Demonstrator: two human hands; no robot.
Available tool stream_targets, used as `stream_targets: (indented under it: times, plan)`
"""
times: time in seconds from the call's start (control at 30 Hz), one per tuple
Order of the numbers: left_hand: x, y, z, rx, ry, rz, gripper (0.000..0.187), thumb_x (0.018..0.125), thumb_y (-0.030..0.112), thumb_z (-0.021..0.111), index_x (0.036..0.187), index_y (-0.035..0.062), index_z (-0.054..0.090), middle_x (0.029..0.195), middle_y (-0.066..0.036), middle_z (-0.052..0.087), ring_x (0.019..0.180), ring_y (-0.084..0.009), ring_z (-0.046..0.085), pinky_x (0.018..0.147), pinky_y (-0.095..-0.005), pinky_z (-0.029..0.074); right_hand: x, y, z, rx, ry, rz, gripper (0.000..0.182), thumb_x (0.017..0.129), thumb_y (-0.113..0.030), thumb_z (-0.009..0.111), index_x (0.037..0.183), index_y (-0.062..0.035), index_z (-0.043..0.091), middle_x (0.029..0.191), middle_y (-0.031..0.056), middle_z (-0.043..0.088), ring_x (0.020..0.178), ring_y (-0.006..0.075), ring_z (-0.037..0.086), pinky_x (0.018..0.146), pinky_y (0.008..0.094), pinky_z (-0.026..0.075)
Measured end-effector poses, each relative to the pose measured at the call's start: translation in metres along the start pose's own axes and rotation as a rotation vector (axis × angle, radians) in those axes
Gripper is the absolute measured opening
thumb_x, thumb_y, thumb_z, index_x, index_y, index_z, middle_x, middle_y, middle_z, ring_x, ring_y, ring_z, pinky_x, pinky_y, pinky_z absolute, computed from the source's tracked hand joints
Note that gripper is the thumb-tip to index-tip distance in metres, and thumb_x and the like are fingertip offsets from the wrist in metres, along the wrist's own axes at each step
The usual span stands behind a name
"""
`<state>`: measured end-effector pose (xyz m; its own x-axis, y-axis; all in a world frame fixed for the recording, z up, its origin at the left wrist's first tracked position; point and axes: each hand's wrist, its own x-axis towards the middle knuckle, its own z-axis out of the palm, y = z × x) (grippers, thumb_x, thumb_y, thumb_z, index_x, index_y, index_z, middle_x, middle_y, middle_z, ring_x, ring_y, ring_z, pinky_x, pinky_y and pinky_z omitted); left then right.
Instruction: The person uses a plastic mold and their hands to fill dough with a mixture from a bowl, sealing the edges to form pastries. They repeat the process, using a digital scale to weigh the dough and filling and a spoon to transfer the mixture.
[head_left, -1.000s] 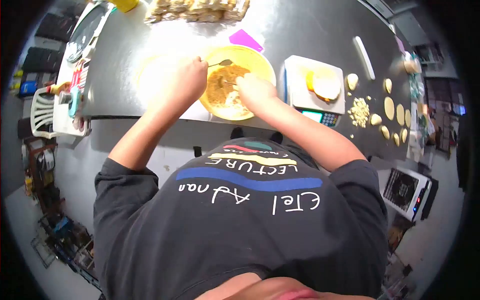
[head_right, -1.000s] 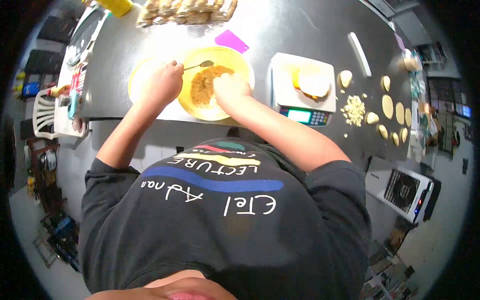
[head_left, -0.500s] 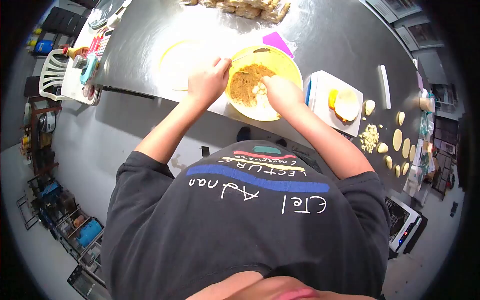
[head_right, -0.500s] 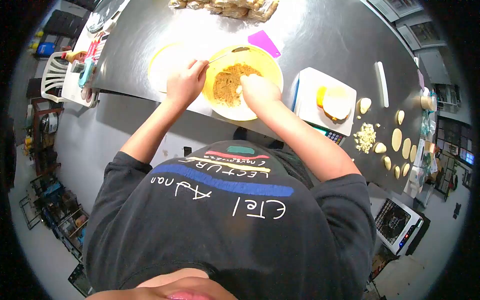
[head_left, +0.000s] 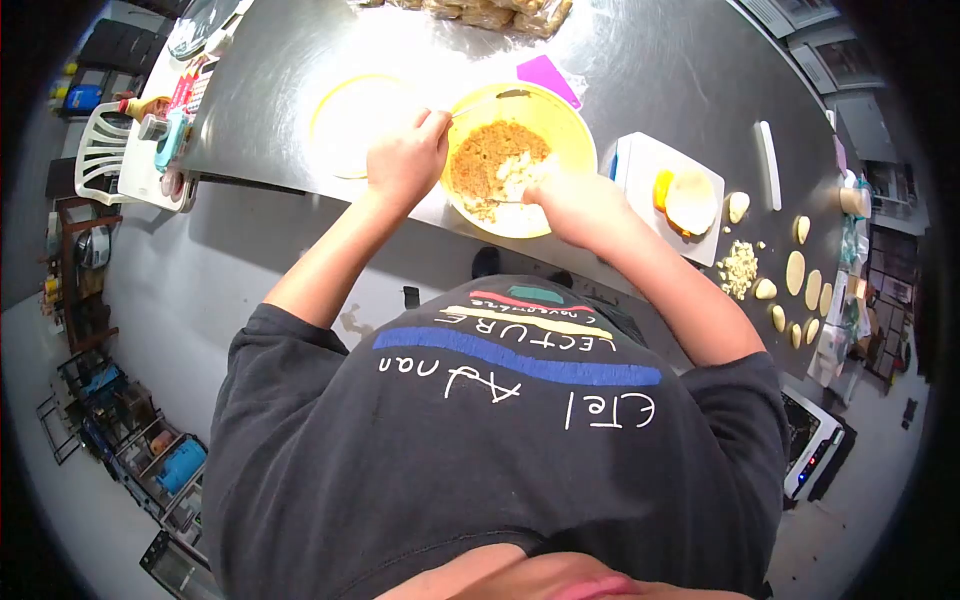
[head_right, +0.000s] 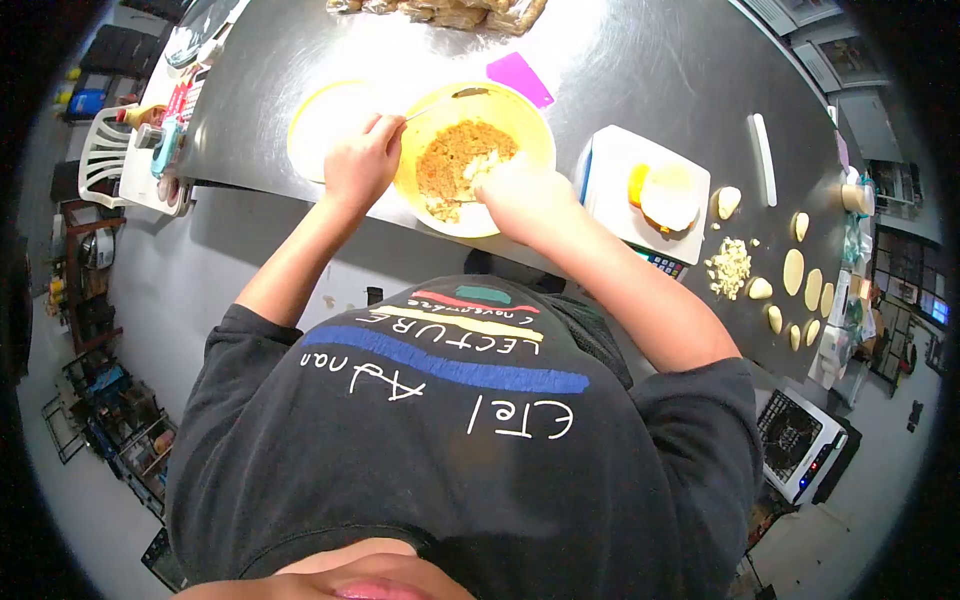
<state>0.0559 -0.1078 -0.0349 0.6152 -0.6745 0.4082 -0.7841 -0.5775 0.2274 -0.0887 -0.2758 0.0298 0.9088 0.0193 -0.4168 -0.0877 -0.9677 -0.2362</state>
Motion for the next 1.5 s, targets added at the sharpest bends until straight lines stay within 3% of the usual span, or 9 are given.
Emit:
stream_targets:
  times: [0.23, 0.53, 0.6, 0.67, 0.73, 0.83, 1.13, 1.33, 1.5]
  plan:
    - [-0.001, -0.001, 0.005, 0.004, 0.046, 0.011, 0.006, 0.082, 0.019, 0.06, 0.085, 0.0151, 0.062, 0.075, -0.004, 0.061, 0.057, -0.026, 0.06, 0.048, -0.037, 0.048, -0.023, 0.014, -0.035, 0.061, -0.197, 0.102, 0.033, 0.077, -0.006, 0.05, 0.104, -0.0157, 0.067, 0.095, 0.0149, 0.066, 0.091, 0.0281, 0.063, 0.079, 0.039, 0.049]
    - [-0.003, 0.0, -0.013, -0.113, 0.063, 0.038, 0.009, 0.082, 0.016, 0.06, 0.088, 0.0119, 0.063, 0.078, -0.006, 0.062, 0.062, -0.0274, 0.061, 0.054, -0.0368, 0.049, -0.046, 0.063, -0.006, 0.456, -0.018, 0.145, 0.045, 0.074, 0.002, 0.042, 0.107, -0.0182, 0.065, 0.09, 0.0156, 0.065, 0.085, 0.0274, 0.063, 0.076, 0.0346, 0.047]
    - [-0.007, 0.005, -0.022, -0.151, 0.052, 0.018, 0.011, 0.082, 0.016, 0.06, 0.09, 0.0103, 0.064, 0.081, -0.008, 0.064, 0.066, -0.0279, 0.062, 0.057, -0.0364, 0.05, -0.05, 0.072, 0.005, 0.524, 0.136, 0.155, 0.044, 0.075, 0.007, 0.041, 0.106, -0.0134, 0.066, 0.072, 0.0116, 0.061, 0.067, 0.019, 0.055, 0.067, 0.0295, 0.044]
    - [-0.013, 0.01, -0.027, -0.285, 0.113, -0.1, 0.013, 0.084, 0.014, 0.058, 0.093, 0.0074, 0.064, 0.088, -0.01, 0.065, 0.073, -0.0278, 0.064, 0.063, -0.0355, 0.051, -0.057, 0.079, 0.008, 0.567, 0.186, 0.142, 0.044, 0.076, 0.003, 0.041, 0.107, -0.0176, 0.065, 0.074, 0.0132, 0.061, 0.065, 0.0208, 0.057, 0.065, 0.031, 0.045]
    - [-0.017, 0.028, -0.039, -0.291, 0.086, -0.186, 0.016, 0.087, 0.016, 0.054, 0.095, 0.0055, 0.065, 0.09, -0.012, 0.066, 0.078, -0.0263, 0.065, 0.067, -0.034, 0.05, -0.066, 0.087, 0.008, 0.611, 0.234, 0.127, 0.045, 0.077, -0.002, 0.04, 0.108, -0.0217, 0.065, 0.075, 0.0149, 0.062, 0.064, 0.0226, 0.058, 0.062, 0.0326, 0.045]
    - [-0.025, 0.056, -0.043, -0.554, 0.219, -0.314, 0.024, 0.093, 0.018, 0.047, 0.099, 0.0025, 0.065, 0.085, -0.015, 0.063, 0.08, -0.0238, 0.061, 0.073, -0.0317, 0.046, -0.083, 0.107, 0.015, 0.637, 0.351, 0.167, 0.038, 0.081, -0.006, 0.042, 0.107, -0.0203, 0.066, 0.057, 0.0081, 0.048, 0.048, 0.0122, 0.043, 0.049, 0.0282, 0.035]
    - [-0.036, 0.206, -0.007, -0.618, 0.047, -0.034, 0.011, 0.084, 0.008, 0.057, 0.092, 0.0017, 0.061, 0.079, -0.012, 0.06, 0.074, -0.0259, 0.057, 0.065, -0.0336, 0.045, -0.198, 0.185, 0.027, 0.75, 0.552, 0.43, 0.037, 0.079, -0.004, 0.044, 0.107, -0.0166, 0.065, 0.06, 0.007, 0.05, 0.053, 0.0104, 0.045, 0.052, 0.0272, 0.038]
    - [-0.058, 0.263, 0.074, -0.7, -0.101, -0.1, 0.016, 0.088, 0.011, 0.054, 0.1, 0.0014, 0.061, 0.088, -0.014, 0.066, 0.078, -0.0269, 0.063, 0.069, -0.0336, 0.048, -0.226, 0.234, 0.065, 0.643, 0.448, 0.563, 0.039, 0.078, -0.006, 0.044, 0.11, -0.0183, 0.063, 0.064, 0.0107, 0.057, 0.056, 0.0179, 0.054, 0.055, 0.0323, 0.042]
    - [-0.061, 0.291, 0.102, -0.617, -0.193, -0.167, 0.021, 0.087, 0.019, 0.053, 0.1, 0.0049, 0.061, 0.084, -0.018, 0.064, 0.079, -0.0345, 0.062, 0.068, -0.0421, 0.048, -0.222, 0.243, 0.077, 0.553, 0.4, 0.592, 0.04, 0.078, -0.009, 0.043, 0.111, -0.0202, 0.062, 0.083, 0.0163, 0.065, 0.077, 0.0295, 0.063, 0.067, 0.0405, 0.048]
